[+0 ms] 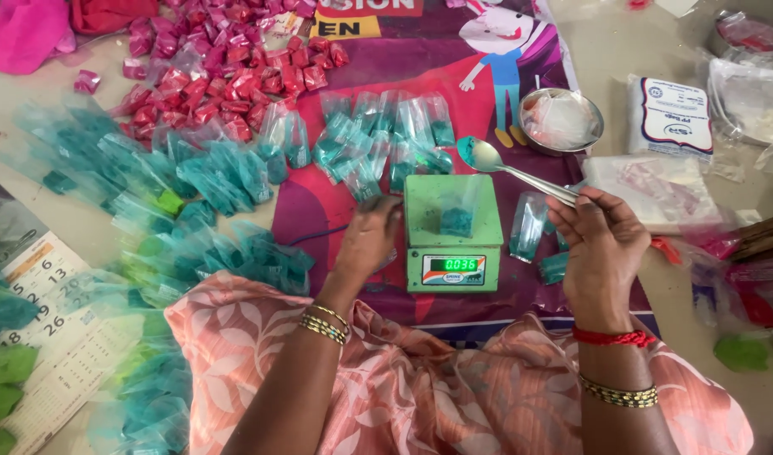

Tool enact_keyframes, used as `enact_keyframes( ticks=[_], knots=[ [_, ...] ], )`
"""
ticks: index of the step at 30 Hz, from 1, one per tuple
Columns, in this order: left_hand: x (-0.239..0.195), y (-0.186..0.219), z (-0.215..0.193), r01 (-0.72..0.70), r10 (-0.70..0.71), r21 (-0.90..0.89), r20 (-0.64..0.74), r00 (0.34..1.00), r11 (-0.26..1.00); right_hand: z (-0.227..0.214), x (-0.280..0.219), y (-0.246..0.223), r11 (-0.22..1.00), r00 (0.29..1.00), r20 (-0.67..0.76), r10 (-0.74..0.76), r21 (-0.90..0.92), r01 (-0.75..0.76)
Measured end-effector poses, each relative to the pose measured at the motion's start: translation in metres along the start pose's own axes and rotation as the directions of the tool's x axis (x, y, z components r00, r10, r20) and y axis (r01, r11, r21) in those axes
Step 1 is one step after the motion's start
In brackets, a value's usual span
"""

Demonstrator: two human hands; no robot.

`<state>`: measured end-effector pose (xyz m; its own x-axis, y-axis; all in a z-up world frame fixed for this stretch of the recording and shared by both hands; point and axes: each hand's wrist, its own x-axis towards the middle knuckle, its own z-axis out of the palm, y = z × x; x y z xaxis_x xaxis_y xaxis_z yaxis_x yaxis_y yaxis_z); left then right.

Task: The person weighs and sorts small plastic packets filled with a blue substance on a digital scale using a spoon.

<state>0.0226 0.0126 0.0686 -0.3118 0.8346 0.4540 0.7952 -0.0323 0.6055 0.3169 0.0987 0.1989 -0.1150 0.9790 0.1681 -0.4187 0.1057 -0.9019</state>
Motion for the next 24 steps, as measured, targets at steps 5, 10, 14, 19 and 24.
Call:
enact_keyframes(
  ticks=[5, 10, 14, 19, 24],
  knots=[
    [0.034, 0.087, -0.014, -0.224, 0.217, -0.093, -0.080, 0.973, 0.970, -0.006, 0.007, 0.002, 1.000, 0.999, -0.034, -0.009, 0.002, 0.009],
    [0.052, 0.098, 0.002, -0.274, 0.270, 0.035, 0.094, 0.958, 0.961, -0.009, 0.009, -0.003, 0.999, 0.999, -0.044, 0.027, -0.027, -0.028],
    [0.051, 0.097, 0.011, -0.223, 0.186, 0.172, 0.208, 0.960, 0.959, -0.008, 0.011, -0.012, 0.994, 0.997, -0.051, 0.058, -0.087, -0.062],
    [0.046, 0.094, 0.020, -0.213, 0.199, 0.098, 0.137, 0.970, 0.972, -0.004, 0.009, -0.017, 0.981, 0.999, -0.028, 0.040, -0.187, -0.044],
    [0.043, 0.093, 0.027, -0.186, 0.179, 0.063, 0.102, 0.979, 0.981, -0.002, 0.008, -0.014, 0.953, 1.000, 0.011, -0.022, -0.301, 0.024]
  ],
)
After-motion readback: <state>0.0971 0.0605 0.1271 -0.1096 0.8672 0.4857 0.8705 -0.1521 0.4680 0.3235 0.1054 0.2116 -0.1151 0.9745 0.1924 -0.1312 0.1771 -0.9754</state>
